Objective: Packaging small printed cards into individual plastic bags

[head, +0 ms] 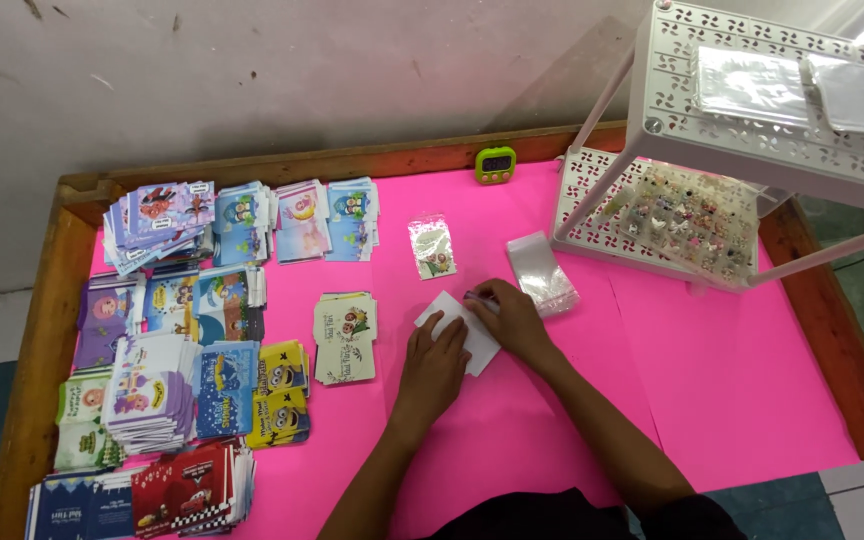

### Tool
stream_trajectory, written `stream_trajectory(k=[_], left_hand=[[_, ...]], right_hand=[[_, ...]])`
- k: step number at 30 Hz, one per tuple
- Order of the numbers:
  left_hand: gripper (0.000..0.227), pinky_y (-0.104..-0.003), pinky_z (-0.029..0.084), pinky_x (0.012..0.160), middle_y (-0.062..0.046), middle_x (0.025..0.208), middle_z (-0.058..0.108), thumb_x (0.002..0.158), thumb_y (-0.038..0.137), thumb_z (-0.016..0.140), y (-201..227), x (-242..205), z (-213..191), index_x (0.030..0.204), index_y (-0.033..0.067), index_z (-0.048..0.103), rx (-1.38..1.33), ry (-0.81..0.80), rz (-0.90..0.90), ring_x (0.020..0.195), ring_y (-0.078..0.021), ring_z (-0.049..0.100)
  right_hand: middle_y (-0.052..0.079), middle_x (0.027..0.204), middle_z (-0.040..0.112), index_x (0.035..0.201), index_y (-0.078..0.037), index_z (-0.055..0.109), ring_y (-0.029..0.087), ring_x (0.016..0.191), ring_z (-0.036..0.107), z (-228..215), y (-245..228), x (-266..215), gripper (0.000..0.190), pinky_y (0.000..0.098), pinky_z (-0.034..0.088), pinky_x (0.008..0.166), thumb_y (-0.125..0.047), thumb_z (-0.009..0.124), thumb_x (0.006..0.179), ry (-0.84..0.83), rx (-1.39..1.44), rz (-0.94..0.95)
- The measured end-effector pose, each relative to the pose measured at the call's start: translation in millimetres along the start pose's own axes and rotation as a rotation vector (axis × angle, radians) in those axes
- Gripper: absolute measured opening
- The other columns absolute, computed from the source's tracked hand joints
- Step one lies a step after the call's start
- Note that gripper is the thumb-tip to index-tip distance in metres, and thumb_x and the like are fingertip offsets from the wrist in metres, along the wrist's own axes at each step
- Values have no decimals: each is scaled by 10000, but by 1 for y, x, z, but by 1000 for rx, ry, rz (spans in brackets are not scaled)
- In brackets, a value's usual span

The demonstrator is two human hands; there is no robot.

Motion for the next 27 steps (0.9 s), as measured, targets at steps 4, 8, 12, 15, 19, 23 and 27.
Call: stream_trajectory(k=[4, 8, 12, 15, 19, 23, 27], left_hand=[[369, -541, 339, 1111, -64, 1413, 610, 998, 121, 588, 3, 1, -10, 1366, 126, 615, -51, -61, 54, 1455, -364, 373], [429, -525, 337, 1124, -32, 1412, 628, 955, 29, 577, 0, 1, -8, 1360, 160, 634, -105, -107, 91, 1468, -343, 367], [371, -509, 329, 1126, -27, 1396, 636, 1031, 121, 519, -2, 5, -19, 1388, 178, 602, -125, -83, 60, 1462, -316, 382], [489, -544, 305, 1140, -38, 1435, 606, 966, 383, 655, -8, 5, -18, 1411, 197, 580, -147, -104, 89, 1483, -339, 342], [760, -609, 342, 1069, -88, 1435, 608, 795, 588, 794, -7, -2, -15, 1357, 104, 629, -206, 75, 266, 1432, -400, 384], [683, -599, 327, 1071, -85, 1460, 571, 840, 575, 718, -11, -1, -10, 1347, 129, 621, -202, 54, 259, 1432, -405, 359], [492, -590, 323, 1081, -36, 1428, 609, 880, 363, 689, -9, -1, -15, 1324, 157, 638, -221, 54, 232, 1421, -406, 368]], right_hand=[[140, 1045, 716, 1201, -116, 702, 333, 1047, 725, -12, 13, 11, 297, 436, 598, 885, -305, 732, 974, 74, 44, 51], [100, 1086, 741, 1192, -136, 730, 286, 1083, 727, -34, -10, 18, 281, 414, 584, 937, -299, 755, 965, 98, 165, 155], [169, 1126, 733, 1172, -50, 630, 337, 1109, 716, -41, -19, 21, 371, 429, 582, 964, -196, 835, 899, 220, 371, 215], [170, 1102, 736, 1149, -20, 566, 328, 1091, 725, -32, -7, 30, 377, 417, 592, 958, -150, 824, 905, 255, 396, 164], [94, 1025, 726, 1141, -43, 582, 192, 962, 728, -24, 5, 37, 292, 307, 609, 903, -119, 752, 916, 239, 243, 49], [111, 1089, 750, 1229, -67, 529, 192, 1018, 749, -21, 18, 39, 455, 307, 595, 909, -125, 788, 860, 263, 262, 113], [117, 1141, 720, 1328, -51, 479, 190, 1089, 712, -26, 8, 35, 598, 296, 584, 981, -97, 818, 837, 223, 283, 72]])
Point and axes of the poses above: each hand's wrist, its own x-axis towards the middle knuckle, its own z-axis out of the palm, y = z × x, the point moved 4 cm from there along x, towards the middle knuckle
